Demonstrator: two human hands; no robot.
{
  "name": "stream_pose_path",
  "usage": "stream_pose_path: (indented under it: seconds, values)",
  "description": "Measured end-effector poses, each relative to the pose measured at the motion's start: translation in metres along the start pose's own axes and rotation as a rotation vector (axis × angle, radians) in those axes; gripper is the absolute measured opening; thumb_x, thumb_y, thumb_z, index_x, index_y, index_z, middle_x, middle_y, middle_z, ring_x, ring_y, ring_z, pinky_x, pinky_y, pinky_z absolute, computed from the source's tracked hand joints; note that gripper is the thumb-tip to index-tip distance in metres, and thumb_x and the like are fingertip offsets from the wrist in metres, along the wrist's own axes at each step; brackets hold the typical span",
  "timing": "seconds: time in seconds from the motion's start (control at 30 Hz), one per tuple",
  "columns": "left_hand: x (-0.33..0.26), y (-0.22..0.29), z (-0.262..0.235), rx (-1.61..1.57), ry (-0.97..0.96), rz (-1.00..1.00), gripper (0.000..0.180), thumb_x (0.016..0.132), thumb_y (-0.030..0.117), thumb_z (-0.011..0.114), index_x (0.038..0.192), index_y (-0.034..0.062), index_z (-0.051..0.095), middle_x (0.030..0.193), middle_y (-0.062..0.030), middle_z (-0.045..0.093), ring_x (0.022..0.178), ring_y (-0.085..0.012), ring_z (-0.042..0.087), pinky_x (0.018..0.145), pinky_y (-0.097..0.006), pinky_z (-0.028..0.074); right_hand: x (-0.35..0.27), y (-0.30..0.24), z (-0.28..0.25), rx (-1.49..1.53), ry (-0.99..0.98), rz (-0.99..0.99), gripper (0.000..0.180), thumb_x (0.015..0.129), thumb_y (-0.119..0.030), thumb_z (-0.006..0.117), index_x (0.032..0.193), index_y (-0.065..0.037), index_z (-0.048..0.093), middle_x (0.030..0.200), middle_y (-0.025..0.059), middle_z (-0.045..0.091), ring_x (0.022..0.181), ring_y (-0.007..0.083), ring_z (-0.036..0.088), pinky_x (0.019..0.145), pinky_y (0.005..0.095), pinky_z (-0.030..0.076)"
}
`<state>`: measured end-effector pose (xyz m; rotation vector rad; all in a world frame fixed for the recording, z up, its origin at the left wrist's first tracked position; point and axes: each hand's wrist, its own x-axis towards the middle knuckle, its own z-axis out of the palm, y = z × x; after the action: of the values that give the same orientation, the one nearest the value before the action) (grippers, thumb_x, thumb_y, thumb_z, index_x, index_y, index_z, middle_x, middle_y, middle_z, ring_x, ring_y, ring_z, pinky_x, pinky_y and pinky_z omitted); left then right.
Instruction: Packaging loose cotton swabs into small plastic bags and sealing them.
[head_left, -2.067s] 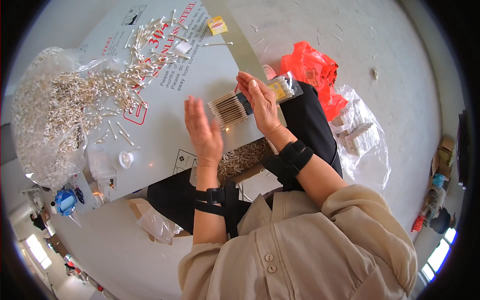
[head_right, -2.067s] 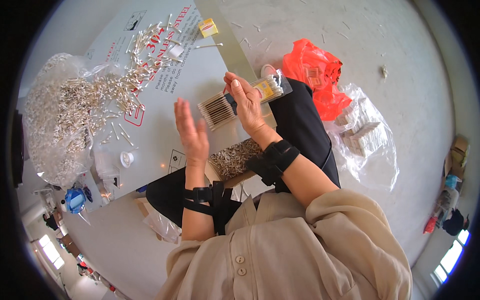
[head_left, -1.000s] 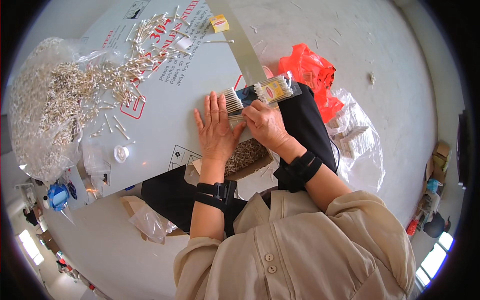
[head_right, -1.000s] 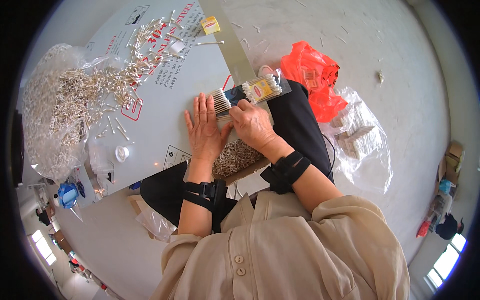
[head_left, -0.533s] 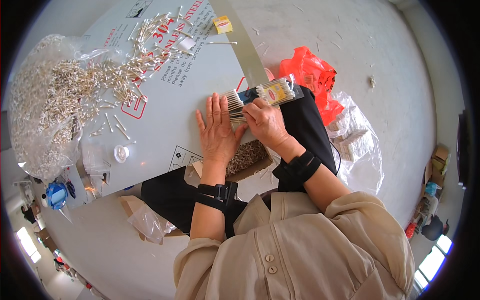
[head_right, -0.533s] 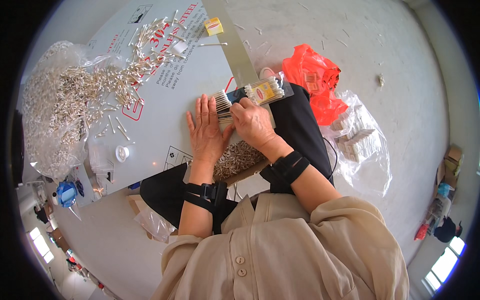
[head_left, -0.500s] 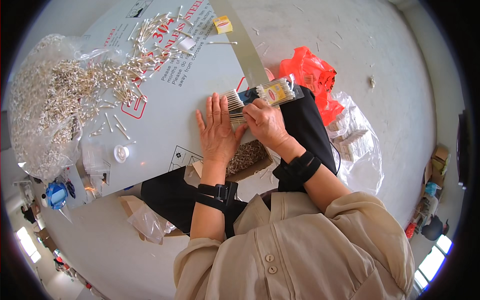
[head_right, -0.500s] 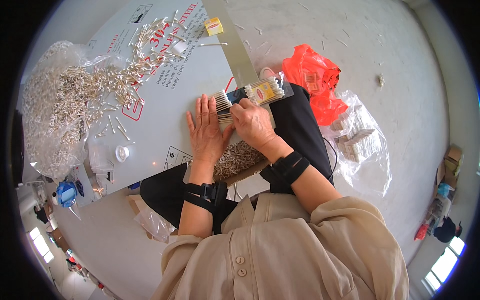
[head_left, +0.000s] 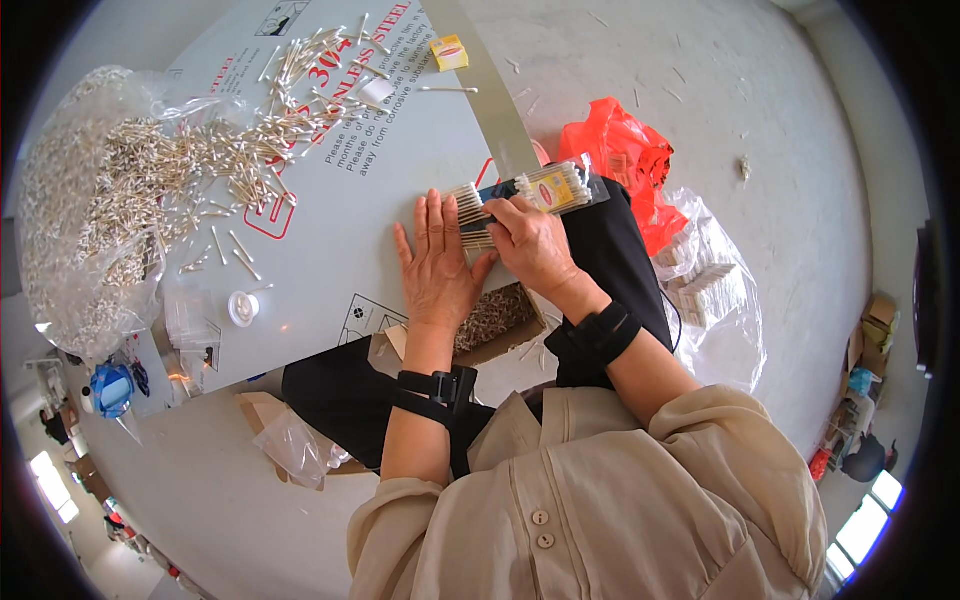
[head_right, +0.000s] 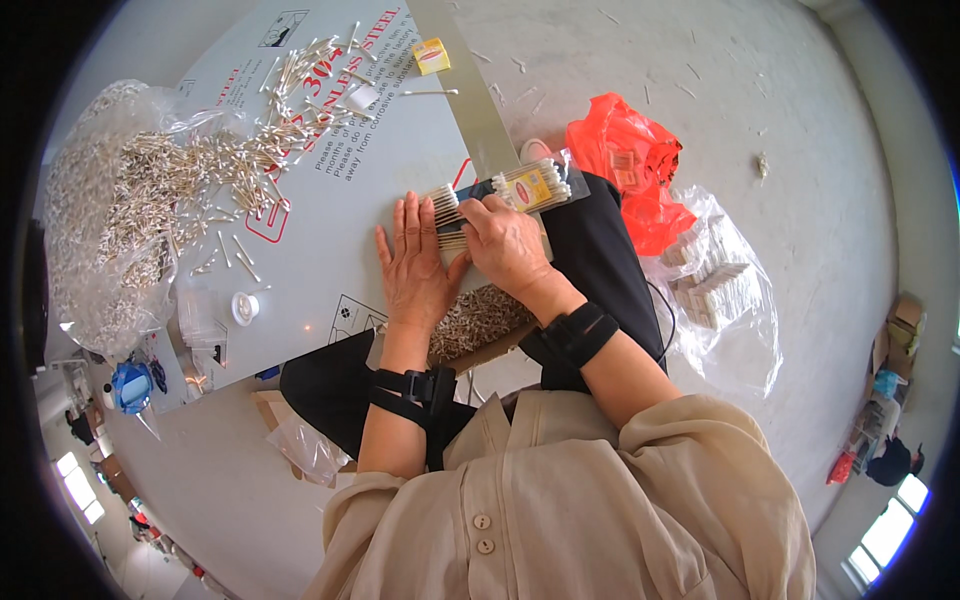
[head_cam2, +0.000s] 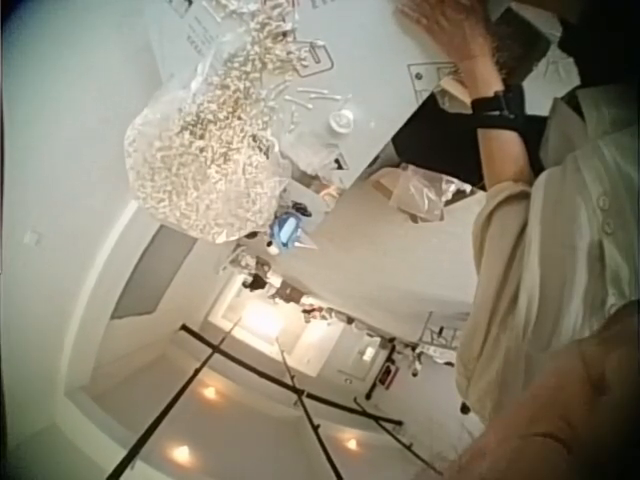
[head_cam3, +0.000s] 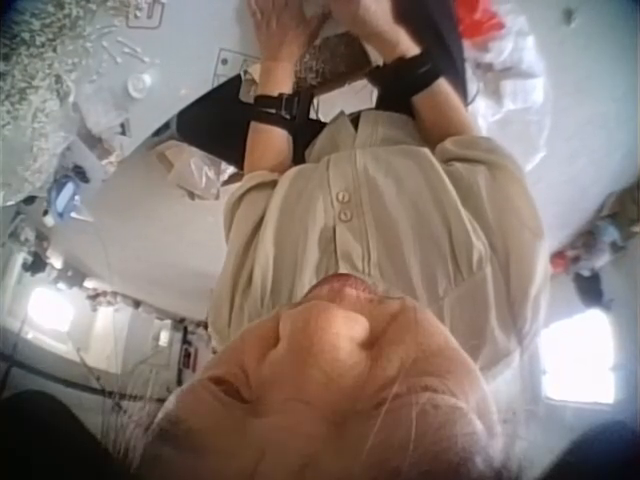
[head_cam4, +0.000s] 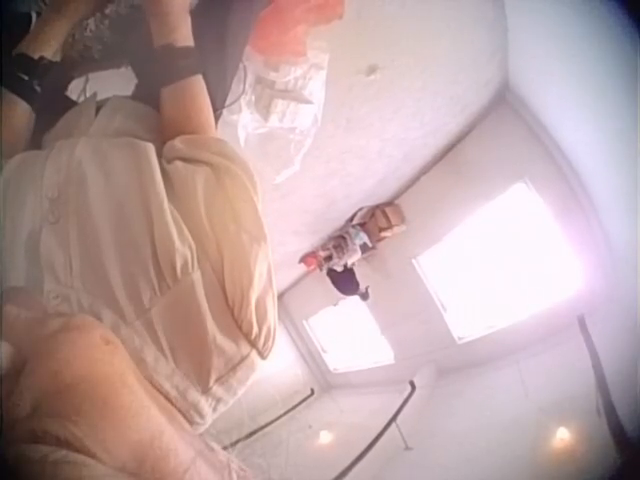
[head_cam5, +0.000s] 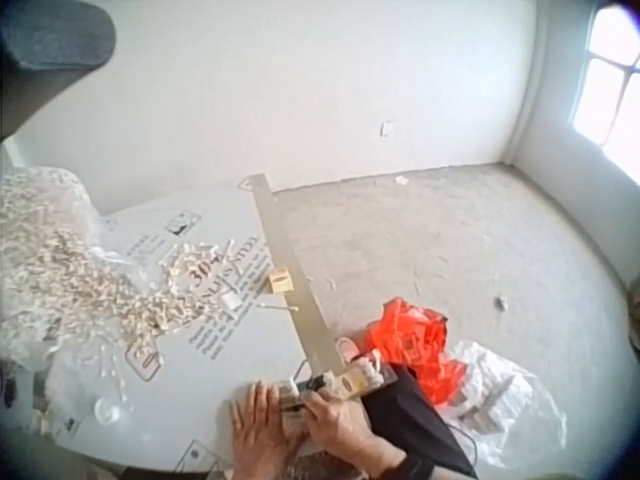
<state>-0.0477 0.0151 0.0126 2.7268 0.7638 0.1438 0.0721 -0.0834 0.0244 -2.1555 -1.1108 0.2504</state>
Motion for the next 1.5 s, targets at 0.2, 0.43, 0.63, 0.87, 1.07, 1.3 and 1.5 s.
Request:
stream_pose_path:
  seconds: [0.2,0.43,0.63,0.87,1.07,1.3,1.5]
  values:
    - [-0.001,0.0,-0.001,0.005,-0.008,-0.001,0.089,0.082,0.045,0.068,0.15,0.0061,0.025,0.158,-0.0137,0.023,0.148,-0.0286,0.017,0.118,-0.056,0.011,0.0,-0.001,0.0,-0.019,-0.009,0.0,0.019,0.082,-0.01,0.064,0.1,-0.008,0.064,0.086,0.0129,0.064,0.077,0.0369,0.064,0.065,0.0441,0.052]
    - [-0.001,0.0,0.0,0.014,-0.018,-0.003,0.086,0.085,0.047,0.063,0.151,0.006,0.024,0.158,-0.0128,0.022,0.148,-0.028,0.017,0.118,-0.056,0.011,0.011,-0.008,-0.002,0.005,-0.043,0.056,0.017,0.083,-0.011,0.063,0.1,-0.008,0.064,0.09,0.0122,0.067,0.082,0.0359,0.065,0.068,0.044,0.053]
    - [0.0,-0.001,0.0,0.02,-0.026,-0.007,0.087,0.086,0.049,0.062,0.151,0.0061,0.024,0.158,-0.0128,0.022,0.148,-0.0276,0.017,0.118,-0.056,0.01,0.015,-0.01,0.0,-0.031,-0.073,0.059,0.015,0.084,-0.012,0.062,0.097,-0.008,0.065,0.09,0.0116,0.067,0.082,0.035,0.065,0.07,0.0434,0.053]
    - [0.0,0.0,-0.004,0.009,-0.044,-0.006,0.086,0.086,0.049,0.061,0.15,0.0037,0.026,0.158,-0.0134,0.022,0.148,-0.0283,0.017,0.118,-0.055,0.009,0.02,-0.007,0.002,-0.001,0.027,0.025,0.012,0.084,-0.013,0.062,0.094,-0.008,0.067,0.087,0.0113,0.066,0.079,0.0353,0.065,0.068,0.0432,0.053]
    - [-0.001,-0.003,0.002,0.023,0.013,0.019,0.085,0.088,0.056,0.056,0.15,0.0047,0.028,0.157,-0.0137,0.026,0.147,-0.0296,0.019,0.117,-0.056,0.01,0.036,-0.004,0.004,-0.054,0.013,-0.001,0.011,0.087,-0.015,0.059,0.089,-0.009,0.068,0.087,0.0128,0.064,0.075,0.0361,0.065,0.063,0.0464,0.052]
    - [-0.002,-0.003,0.003,0.001,0.002,0.008,0.084,0.088,0.054,0.057,0.15,0.0048,0.028,0.158,-0.0138,0.025,0.148,-0.0296,0.018,0.117,-0.055,0.009,0.042,-0.001,0.01,-0.074,-0.002,-0.007,0.012,0.087,-0.014,0.059,0.082,-0.008,0.068,0.087,0.0128,0.064,0.075,0.0367,0.065,0.062,0.0463,0.052]
    - [-0.003,-0.003,0.002,0.004,0.023,0.023,0.085,0.087,0.052,0.06,0.15,0.005,0.027,0.158,-0.0142,0.025,0.148,-0.0297,0.018,0.117,-0.055,0.009,0.064,0.005,0.012,-0.091,-0.048,-0.072,0.005,0.081,-0.01,0.062,0.077,-0.007,0.064,0.081,0.01,0.061,0.076,0.034,0.063,0.066,0.0422,0.051]
